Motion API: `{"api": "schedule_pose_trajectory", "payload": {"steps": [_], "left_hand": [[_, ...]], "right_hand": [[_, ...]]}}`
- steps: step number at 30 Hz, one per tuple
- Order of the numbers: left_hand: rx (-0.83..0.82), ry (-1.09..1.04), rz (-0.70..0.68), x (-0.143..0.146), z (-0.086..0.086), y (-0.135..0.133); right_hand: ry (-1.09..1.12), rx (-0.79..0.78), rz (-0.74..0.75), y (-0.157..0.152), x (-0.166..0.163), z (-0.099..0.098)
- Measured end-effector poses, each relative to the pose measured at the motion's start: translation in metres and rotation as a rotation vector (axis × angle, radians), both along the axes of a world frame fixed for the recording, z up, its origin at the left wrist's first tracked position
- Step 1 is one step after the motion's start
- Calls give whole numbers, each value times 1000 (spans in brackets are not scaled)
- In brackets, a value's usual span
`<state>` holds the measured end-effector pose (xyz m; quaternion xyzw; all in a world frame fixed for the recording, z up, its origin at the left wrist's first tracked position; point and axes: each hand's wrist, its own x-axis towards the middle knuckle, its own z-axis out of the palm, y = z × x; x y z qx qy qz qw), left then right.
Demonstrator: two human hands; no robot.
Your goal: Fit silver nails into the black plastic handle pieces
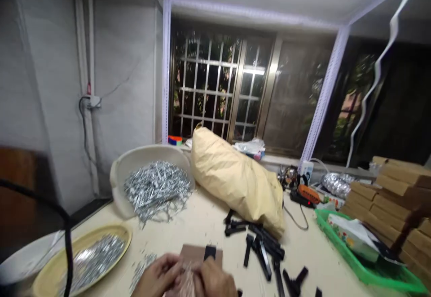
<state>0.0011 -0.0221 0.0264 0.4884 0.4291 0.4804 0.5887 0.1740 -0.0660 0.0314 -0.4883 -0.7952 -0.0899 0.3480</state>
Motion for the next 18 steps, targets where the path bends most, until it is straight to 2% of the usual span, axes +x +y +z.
{"api": "schedule_pose_trajectory", "payload": {"steps": [4, 7, 10, 14, 18], "left_hand": [[-3, 105, 9, 0, 10, -18], [-20, 149, 11, 2, 2, -21], [-75, 113, -30, 2, -8, -23], [-153, 42, -82, 5, -17, -22], [-217, -8, -137, 10, -26, -20]], "right_hand": [[25, -254, -25, -15, -1, 5], [-17, -358, -66, -17, 2, 10], [51, -480, -40, -16, 8, 6], [104, -522, -32, -16, 13, -6], [26, -493, -87, -17, 15, -12]]}}
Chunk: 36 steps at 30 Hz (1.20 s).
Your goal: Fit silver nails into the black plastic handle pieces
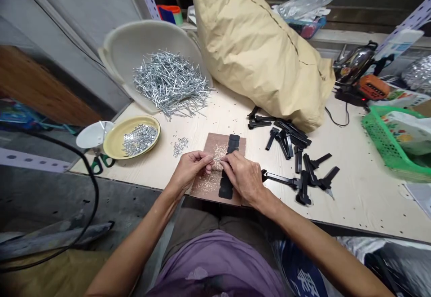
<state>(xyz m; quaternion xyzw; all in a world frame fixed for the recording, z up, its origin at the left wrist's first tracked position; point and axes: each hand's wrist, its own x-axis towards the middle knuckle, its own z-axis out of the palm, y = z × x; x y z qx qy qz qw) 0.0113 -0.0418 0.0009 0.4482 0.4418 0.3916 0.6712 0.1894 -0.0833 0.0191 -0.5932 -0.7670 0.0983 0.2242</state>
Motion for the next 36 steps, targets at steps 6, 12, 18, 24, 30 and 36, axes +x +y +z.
{"api": "schedule_pose_trajectory", "payload": {"steps": [6, 12, 18, 24, 30, 36], "left_hand": [[4, 81, 2, 5, -5, 2], [-73, 68, 54, 13, -5, 0], [-33, -4, 113, 13, -9, -4], [-28, -23, 140, 13, -7, -8], [4, -34, 120, 10, -10, -12], [-123, -81, 150, 10, -11, -10]], "right_hand": [[-41, 0, 4, 0, 3, -7], [-22, -5, -22, 1, 6, -14], [199, -169, -23, 3, 5, -17], [66, -20, -69, -3, 1, -17], [395, -334, 38, 6, 4, -18], [-63, 170, -37, -4, -7, -18]]}}
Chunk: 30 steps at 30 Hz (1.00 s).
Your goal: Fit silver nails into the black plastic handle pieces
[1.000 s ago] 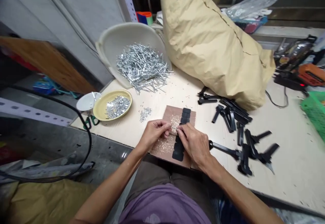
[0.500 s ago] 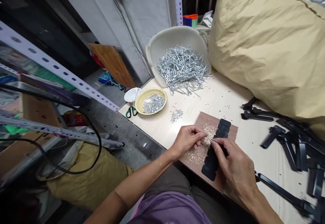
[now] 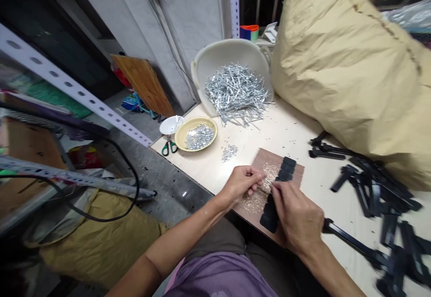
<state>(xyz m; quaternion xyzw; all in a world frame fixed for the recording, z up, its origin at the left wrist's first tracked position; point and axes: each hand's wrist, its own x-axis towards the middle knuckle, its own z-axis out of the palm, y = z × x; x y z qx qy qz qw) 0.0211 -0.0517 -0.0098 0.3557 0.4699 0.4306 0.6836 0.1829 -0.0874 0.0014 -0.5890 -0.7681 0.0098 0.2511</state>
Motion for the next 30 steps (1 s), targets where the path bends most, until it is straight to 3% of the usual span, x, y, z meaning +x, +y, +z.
{"api": "schedule_pose_trajectory", "payload": {"steps": [2, 5, 7, 11, 13, 15, 19, 22, 26, 30], "left_hand": [[-55, -34, 42, 1, -1, 1], [-99, -103, 49, 1, -3, 2], [-62, -115, 61, 2, -3, 3], [-1, -33, 100, 4, 1, 3], [-1, 3, 102, 6, 3, 4], [-23, 12, 87, 6, 5, 5], [-111, -21, 21, 5, 6, 9], [-171, -29, -22, 4, 6, 10], [-163, -11, -33, 6, 6, 7], [-126, 18, 2, 8, 6, 6]], "right_hand": [[-138, 130, 36, -2, -5, 3], [-181, 132, 57, 0, -9, 9], [-74, 7, 29, 5, -9, 11], [312, -401, 55, 18, -4, 9], [418, -497, 92, 21, 0, 7], [386, -440, 84, 20, 2, 7], [19, -121, 35, 9, 4, 11], [-169, 24, 47, 4, 4, 14], [-193, 48, 47, 3, 4, 14], [-91, -78, 15, 3, 7, 10]]}}
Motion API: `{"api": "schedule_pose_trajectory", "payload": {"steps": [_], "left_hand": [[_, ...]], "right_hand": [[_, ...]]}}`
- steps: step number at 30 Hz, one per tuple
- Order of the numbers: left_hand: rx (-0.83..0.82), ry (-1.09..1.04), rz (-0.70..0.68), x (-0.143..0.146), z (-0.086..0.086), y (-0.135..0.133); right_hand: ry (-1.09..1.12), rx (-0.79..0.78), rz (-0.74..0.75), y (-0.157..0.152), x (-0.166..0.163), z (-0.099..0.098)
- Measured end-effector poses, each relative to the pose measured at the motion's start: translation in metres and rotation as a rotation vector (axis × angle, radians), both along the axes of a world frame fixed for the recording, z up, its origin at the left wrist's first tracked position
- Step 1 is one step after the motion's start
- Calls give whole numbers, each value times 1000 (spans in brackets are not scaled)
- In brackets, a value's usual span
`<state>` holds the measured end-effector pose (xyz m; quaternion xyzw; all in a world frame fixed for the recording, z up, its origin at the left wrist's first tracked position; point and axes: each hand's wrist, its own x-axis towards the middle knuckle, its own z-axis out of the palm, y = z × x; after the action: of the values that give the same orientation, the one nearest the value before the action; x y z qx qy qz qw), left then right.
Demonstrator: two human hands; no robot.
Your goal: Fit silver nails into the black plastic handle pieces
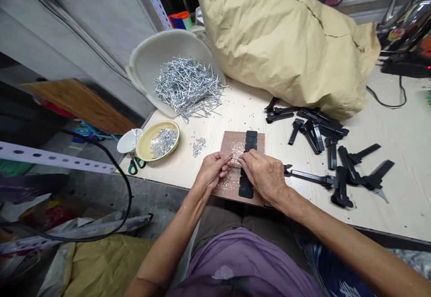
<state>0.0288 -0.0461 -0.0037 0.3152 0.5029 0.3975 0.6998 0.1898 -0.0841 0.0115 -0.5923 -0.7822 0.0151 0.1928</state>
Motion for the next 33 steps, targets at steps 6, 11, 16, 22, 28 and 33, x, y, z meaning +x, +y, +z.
{"api": "schedule_pose_trajectory", "payload": {"steps": [6, 11, 16, 22, 28, 33], "left_hand": [[27, 4, -38, 0, 0, 0], [98, 54, -13, -1, 1, -3], [108, 59, -19, -5, 0, -4], [102, 49, -47, -9, 0, -1], [52, 38, -52, -8, -3, 1], [90, 75, -62, -6, -3, 3]], "right_hand": [[108, -95, -24, -2, 3, 0], [66, -81, -40, -4, 0, 3], [256, -175, 17, 0, 1, 1], [147, -142, 22, -1, -1, 1], [76, -90, 64, -2, 0, 0], [281, -269, 49, 1, 3, -4]]}}
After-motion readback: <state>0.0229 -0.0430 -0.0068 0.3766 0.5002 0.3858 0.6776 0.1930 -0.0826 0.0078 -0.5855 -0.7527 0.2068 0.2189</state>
